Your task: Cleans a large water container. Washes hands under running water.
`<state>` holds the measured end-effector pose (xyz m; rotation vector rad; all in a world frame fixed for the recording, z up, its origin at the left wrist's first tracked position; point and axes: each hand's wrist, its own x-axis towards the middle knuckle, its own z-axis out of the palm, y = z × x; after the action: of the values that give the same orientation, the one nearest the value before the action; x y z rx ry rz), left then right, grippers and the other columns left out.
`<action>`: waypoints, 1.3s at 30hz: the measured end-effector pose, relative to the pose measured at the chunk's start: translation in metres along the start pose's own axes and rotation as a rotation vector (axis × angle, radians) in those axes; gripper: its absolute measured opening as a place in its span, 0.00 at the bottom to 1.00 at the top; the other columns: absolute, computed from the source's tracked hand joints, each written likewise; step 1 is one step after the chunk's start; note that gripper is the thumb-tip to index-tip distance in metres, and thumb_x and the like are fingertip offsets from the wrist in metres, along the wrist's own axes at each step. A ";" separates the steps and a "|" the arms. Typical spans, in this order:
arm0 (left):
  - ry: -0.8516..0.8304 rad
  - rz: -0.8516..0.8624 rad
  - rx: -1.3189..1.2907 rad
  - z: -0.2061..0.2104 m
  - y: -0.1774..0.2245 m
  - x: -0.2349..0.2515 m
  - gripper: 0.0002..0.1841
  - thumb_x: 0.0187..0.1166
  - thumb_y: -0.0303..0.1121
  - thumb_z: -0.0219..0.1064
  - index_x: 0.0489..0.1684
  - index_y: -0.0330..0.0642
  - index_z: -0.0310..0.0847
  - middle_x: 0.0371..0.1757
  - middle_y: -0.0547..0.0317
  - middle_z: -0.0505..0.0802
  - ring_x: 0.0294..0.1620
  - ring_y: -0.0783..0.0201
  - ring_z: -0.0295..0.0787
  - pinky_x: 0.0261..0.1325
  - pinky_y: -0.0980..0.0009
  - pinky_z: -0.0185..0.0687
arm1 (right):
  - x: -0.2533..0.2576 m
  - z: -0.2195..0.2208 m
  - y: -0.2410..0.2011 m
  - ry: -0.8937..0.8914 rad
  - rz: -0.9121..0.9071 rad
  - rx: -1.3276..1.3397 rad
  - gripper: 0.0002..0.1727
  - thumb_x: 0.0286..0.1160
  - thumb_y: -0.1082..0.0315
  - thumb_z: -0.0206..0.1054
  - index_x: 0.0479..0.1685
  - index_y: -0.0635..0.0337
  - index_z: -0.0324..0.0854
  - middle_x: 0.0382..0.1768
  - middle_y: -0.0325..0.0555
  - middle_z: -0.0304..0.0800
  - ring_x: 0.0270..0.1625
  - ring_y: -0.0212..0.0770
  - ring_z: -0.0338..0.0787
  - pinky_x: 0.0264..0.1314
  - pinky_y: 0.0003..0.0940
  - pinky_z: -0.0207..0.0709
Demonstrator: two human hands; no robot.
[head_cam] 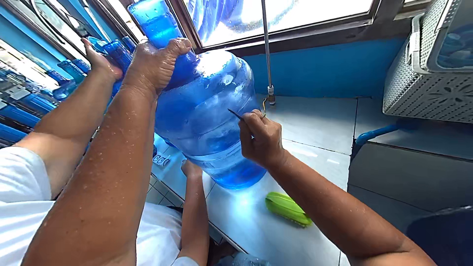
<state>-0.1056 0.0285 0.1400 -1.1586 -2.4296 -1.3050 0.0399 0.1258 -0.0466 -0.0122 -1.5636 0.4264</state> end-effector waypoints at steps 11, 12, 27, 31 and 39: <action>0.013 0.006 -0.007 0.000 -0.003 -0.002 0.24 0.77 0.48 0.71 0.66 0.49 0.74 0.49 0.72 0.88 0.49 0.84 0.86 0.56 0.80 0.83 | 0.000 -0.001 0.014 0.009 0.098 0.103 0.08 0.74 0.75 0.59 0.31 0.68 0.81 0.23 0.50 0.82 0.22 0.40 0.80 0.20 0.34 0.71; 0.012 0.009 -0.013 0.000 -0.002 -0.001 0.24 0.77 0.48 0.71 0.67 0.49 0.74 0.50 0.72 0.88 0.50 0.85 0.86 0.56 0.81 0.82 | 0.000 -0.001 0.012 0.004 0.074 0.111 0.09 0.74 0.75 0.59 0.29 0.68 0.81 0.23 0.49 0.81 0.22 0.39 0.80 0.20 0.33 0.71; 0.029 0.001 0.026 0.000 0.001 -0.002 0.22 0.78 0.51 0.70 0.63 0.49 0.77 0.47 0.72 0.87 0.47 0.85 0.85 0.55 0.81 0.81 | -0.004 -0.003 0.001 -0.084 -0.044 0.035 0.10 0.71 0.73 0.59 0.25 0.64 0.82 0.22 0.50 0.84 0.24 0.44 0.86 0.19 0.39 0.74; 0.017 0.007 0.036 0.001 -0.001 -0.005 0.25 0.77 0.53 0.70 0.66 0.49 0.75 0.50 0.72 0.87 0.50 0.85 0.84 0.57 0.81 0.80 | 0.000 -0.009 0.013 -0.041 0.109 -0.020 0.09 0.76 0.75 0.59 0.33 0.69 0.83 0.26 0.53 0.85 0.25 0.44 0.85 0.24 0.39 0.77; 0.006 -0.013 0.035 0.002 0.002 -0.003 0.26 0.78 0.51 0.70 0.68 0.47 0.76 0.53 0.66 0.88 0.52 0.81 0.85 0.60 0.76 0.81 | 0.007 -0.007 -0.010 -0.046 0.057 -0.128 0.10 0.75 0.75 0.59 0.30 0.66 0.83 0.26 0.51 0.85 0.24 0.45 0.85 0.20 0.39 0.74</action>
<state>-0.1022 0.0289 0.1392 -1.1312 -2.4495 -1.2625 0.0489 0.1203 -0.0370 -0.1474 -1.6368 0.3730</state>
